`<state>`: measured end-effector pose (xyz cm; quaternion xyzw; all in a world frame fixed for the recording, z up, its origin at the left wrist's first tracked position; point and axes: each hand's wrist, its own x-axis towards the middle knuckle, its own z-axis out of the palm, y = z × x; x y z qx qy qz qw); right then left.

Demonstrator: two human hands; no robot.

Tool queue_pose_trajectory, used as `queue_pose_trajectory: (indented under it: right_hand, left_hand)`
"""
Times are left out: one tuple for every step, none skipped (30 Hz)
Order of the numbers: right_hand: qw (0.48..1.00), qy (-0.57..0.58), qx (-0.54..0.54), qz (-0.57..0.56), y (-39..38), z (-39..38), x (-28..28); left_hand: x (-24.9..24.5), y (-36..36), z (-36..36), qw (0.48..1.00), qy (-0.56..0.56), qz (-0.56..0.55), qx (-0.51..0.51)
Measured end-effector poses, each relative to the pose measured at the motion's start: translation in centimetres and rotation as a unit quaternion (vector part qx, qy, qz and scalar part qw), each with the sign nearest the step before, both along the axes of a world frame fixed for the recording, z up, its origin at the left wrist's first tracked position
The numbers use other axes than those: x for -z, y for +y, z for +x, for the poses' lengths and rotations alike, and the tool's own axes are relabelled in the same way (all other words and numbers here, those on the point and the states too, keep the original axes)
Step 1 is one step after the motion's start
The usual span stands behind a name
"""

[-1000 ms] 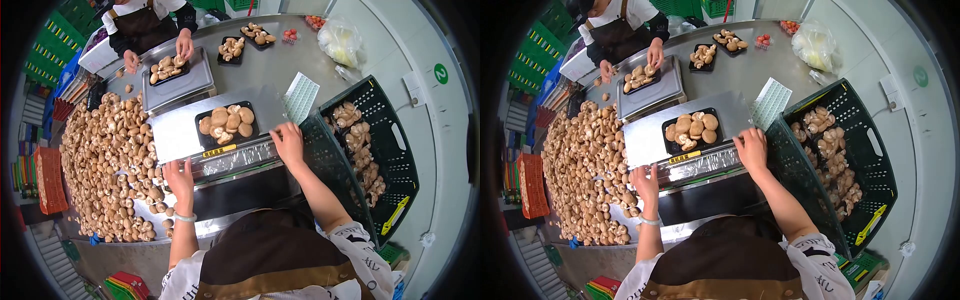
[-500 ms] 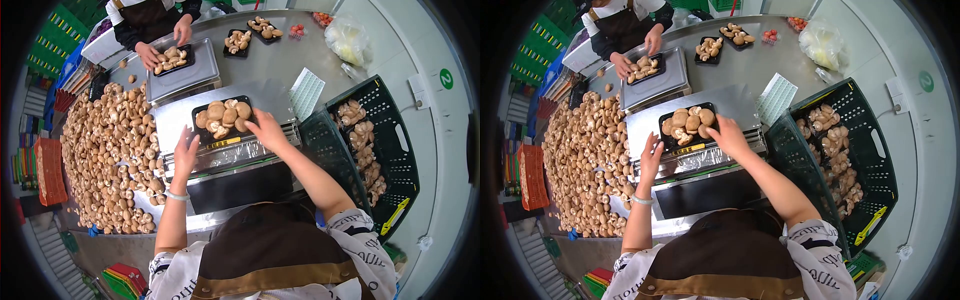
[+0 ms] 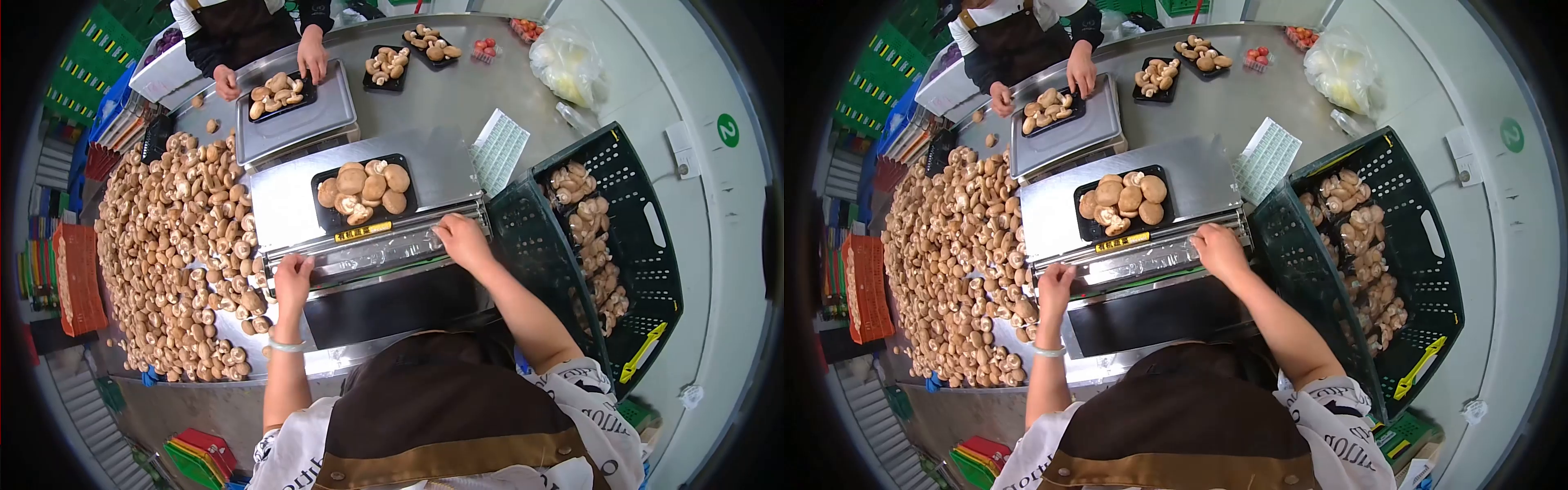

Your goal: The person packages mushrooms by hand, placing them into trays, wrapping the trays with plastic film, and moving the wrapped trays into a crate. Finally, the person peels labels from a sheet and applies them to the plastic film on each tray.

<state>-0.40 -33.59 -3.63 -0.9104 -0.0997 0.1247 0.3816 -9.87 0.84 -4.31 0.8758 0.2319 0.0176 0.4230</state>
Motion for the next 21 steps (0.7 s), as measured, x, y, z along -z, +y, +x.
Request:
queue_pose_trajectory:
  right_hand:
    - [0.991,0.109,-0.004,0.073,-1.0,0.5,-1.5]
    - [0.966,0.214,-0.009,0.144,-2.1,1.1,-3.0]
    - [0.876,0.298,0.023,0.378,-3.2,0.9,-4.2]
    - [0.838,0.295,-0.008,0.46,-4.3,1.1,-5.5]
    - [0.809,0.295,-0.006,0.509,-4.2,1.2,-7.8]
    - [0.777,0.296,-0.003,0.556,-4.1,1.3,-10.0]
    - [0.759,0.242,-0.022,0.604,-3.4,2.1,-11.2]
    - [0.737,0.187,-0.038,0.649,-2.5,3.2,-11.8]
    - [0.641,0.192,-0.071,0.74,-1.9,5.3,-11.3]
    - [0.687,0.136,0.007,0.714,-0.1,6.7,-11.9]
    - [0.724,0.077,0.083,0.681,2.1,8.2,-12.5]
    - [0.758,0.049,0.065,0.648,3.5,10.3,-11.1]
    - [0.789,0.022,0.047,0.613,4.7,12.4,-8.7]
    - [0.874,-0.018,0.036,0.484,5.8,13.9,-6.5]
    - [0.937,-0.057,0.026,0.343,6.6,15.2,-4.1]
    - [0.98,-0.034,0.021,0.197,7.1,16.1,-1.6]
    - [0.998,-0.022,0.001,0.053,7.8,16.2,-0.2]
    - [0.999,-0.004,-0.033,0.04,8.0,15.9,-0.2]
    - [0.997,0.012,-0.067,0.025,8.2,15.5,-0.5]
    - [0.994,0.028,-0.103,0.01,8.3,15.3,-0.8]
    - [0.993,0.021,-0.097,0.062,8.3,14.9,-1.0]
  left_hand:
    - [-2.3,0.8,0.2,0.992,0.042,-0.117,0.014]
    - [-3.9,2.4,0.4,0.966,0.06,-0.243,0.056]
    - [-6.7,3.0,0.8,0.937,0.053,-0.34,0.057]
    - [-9.6,3.5,1.1,0.897,0.048,-0.435,0.056]
    - [-11.7,4.1,1.6,0.872,0.028,-0.483,0.073]
    - [-13.1,4.7,2.5,0.843,0.009,-0.53,0.089]
    - [-13.8,5.4,3.6,0.802,-0.037,-0.581,0.131]
    - [-14.3,5.8,5.0,0.755,-0.082,-0.628,0.17]
    - [-14.9,4.7,6.4,0.753,-0.149,-0.632,0.101]
    - [-15.3,3.0,8.2,0.746,-0.217,-0.629,0.032]
    - [-14.8,1.6,10.6,0.762,-0.25,-0.595,0.054]
    - [-13.6,0.9,13.1,0.776,-0.284,-0.559,0.076]
    - [-10.8,0.9,15.3,0.826,-0.292,-0.475,0.076]
    - [-7.1,0.9,17.0,0.869,-0.299,-0.387,0.075]
    - [-3.0,1.4,17.8,0.931,-0.257,-0.23,0.116]
    - [-0.5,2.0,18.4,0.964,-0.206,-0.067,0.153]
    - [-0.2,1.1,18.1,0.968,-0.182,-0.039,0.168]
    - [0.0,-0.2,17.4,0.971,-0.155,-0.012,0.183]
    - [-0.7,-0.9,16.9,0.976,-0.12,-0.039,0.179]
    - [-1.6,-1.2,16.6,0.979,-0.085,-0.066,0.174]
    - [-1.8,-1.1,16.4,0.977,-0.087,-0.086,0.175]
